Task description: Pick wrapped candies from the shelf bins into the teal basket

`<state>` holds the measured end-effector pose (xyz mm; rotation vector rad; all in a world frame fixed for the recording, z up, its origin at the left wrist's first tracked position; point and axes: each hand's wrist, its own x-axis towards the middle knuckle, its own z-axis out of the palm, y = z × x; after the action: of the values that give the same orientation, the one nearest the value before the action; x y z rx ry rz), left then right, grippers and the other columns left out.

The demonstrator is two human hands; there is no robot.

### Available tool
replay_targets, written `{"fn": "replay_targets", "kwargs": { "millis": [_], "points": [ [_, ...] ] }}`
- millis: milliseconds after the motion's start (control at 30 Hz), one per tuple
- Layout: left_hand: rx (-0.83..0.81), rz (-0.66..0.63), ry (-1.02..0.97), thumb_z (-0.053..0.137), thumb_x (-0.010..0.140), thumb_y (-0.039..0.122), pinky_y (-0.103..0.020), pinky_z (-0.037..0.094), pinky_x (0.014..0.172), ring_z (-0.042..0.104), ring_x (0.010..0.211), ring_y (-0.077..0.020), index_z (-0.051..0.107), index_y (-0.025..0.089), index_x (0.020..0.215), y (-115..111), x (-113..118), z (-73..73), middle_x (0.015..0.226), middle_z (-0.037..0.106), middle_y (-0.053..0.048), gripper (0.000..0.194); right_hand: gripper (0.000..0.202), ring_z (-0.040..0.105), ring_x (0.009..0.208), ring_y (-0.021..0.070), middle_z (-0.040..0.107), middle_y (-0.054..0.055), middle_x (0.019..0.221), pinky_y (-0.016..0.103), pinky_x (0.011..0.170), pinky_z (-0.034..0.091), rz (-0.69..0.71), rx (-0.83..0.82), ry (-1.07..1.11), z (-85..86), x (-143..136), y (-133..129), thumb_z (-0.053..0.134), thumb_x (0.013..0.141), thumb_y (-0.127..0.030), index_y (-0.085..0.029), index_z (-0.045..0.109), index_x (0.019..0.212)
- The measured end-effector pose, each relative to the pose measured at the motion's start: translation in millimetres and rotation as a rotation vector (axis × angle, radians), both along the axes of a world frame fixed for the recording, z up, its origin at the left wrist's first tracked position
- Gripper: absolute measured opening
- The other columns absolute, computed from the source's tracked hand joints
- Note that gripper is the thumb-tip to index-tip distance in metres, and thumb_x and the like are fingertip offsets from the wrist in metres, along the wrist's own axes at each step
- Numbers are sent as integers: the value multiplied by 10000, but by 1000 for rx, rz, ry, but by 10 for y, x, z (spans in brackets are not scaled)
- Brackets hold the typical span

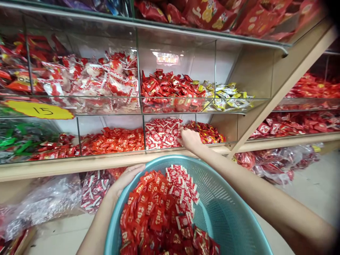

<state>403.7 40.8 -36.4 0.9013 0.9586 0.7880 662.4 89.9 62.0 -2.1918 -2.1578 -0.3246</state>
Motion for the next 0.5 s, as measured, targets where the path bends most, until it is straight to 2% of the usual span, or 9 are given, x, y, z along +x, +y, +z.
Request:
{"fn": "replay_targets", "kwargs": {
  "millis": [200,333,433,500],
  "points": [
    [20,-15,10,723,707,330,-290,485,835,696,843,-202,717,181,1025,-20,21,49,991,752,-57,351,288,654,924,275,677,191,980,294,678,475,-32,-41,24,65,-5,43,490,828,-230,-116,664,1027],
    [21,-1,31,725,701,353,-289,498,801,700,824,-206,717,176,1028,-37,22,72,981,753,-63,372,270,646,905,265,669,184,996,298,675,454,-27,-17,24,153,60,-87,511,830,-270,-131,655,1011],
    [1,9,55,731,694,353,-270,508,753,703,772,-193,722,180,1018,-30,12,72,933,763,-57,368,267,631,859,237,665,149,976,296,666,428,97,41,63,172,117,-291,504,847,-318,-145,631,1004],
    [-7,22,66,742,685,336,-245,507,728,698,720,-169,732,184,989,-22,9,73,889,769,-44,340,258,615,807,198,661,102,939,276,650,411,288,22,152,130,126,-437,501,856,-338,-163,616,1007]
  ]
}}
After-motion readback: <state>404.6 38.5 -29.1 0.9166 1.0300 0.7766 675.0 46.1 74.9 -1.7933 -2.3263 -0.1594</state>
